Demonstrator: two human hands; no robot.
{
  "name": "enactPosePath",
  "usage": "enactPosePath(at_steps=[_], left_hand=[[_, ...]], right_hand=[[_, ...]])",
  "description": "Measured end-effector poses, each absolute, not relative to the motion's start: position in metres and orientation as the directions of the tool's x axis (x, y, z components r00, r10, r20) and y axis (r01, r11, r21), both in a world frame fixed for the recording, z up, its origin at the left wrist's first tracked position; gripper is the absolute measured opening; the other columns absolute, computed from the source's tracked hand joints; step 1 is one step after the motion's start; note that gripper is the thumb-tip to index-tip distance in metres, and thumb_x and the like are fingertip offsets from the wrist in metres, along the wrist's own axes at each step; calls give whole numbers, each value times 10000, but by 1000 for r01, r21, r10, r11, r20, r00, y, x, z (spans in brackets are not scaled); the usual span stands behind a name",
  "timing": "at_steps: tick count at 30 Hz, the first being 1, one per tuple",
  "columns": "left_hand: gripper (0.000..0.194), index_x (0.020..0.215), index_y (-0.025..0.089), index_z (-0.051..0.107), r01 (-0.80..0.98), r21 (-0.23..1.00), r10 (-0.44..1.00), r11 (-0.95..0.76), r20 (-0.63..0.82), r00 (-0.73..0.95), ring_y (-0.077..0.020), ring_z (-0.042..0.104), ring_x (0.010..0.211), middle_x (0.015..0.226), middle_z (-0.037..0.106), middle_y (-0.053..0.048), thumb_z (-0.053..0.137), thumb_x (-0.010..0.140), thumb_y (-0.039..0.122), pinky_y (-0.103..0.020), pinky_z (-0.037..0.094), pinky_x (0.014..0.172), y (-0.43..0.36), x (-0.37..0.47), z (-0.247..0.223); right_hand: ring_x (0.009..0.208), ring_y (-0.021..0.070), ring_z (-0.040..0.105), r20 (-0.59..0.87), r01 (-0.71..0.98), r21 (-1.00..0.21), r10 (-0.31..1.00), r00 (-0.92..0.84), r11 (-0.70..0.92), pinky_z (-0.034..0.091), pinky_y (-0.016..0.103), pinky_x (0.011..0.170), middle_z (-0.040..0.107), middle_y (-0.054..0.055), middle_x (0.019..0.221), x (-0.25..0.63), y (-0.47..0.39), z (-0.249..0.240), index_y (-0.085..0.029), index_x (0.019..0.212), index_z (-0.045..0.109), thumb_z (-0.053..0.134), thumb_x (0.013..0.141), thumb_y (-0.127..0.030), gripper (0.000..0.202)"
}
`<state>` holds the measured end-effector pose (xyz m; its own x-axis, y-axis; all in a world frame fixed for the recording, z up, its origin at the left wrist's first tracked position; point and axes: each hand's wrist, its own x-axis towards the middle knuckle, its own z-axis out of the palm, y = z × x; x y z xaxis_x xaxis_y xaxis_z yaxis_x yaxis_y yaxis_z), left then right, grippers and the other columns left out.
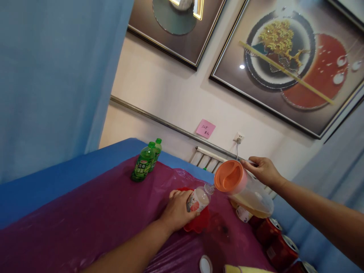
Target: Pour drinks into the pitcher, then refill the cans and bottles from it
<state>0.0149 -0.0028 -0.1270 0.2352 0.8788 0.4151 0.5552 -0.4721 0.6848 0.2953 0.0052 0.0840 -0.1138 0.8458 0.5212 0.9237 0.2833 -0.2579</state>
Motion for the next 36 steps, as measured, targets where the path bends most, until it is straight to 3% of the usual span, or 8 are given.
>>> enactPosePath(at_steps=[36], left_hand=[[621, 1224, 257, 631, 545, 684, 873, -485, 419, 250, -283, 614, 1145, 1175, 724, -47, 821, 649, 396, -444, 308, 1091, -3, 15, -128]], right_hand=[[509, 99, 249, 539, 928, -233, 833, -127, 292, 201, 258, 456, 214, -60, 546, 299, 4, 85, -250, 556, 276, 537, 801, -692, 570]])
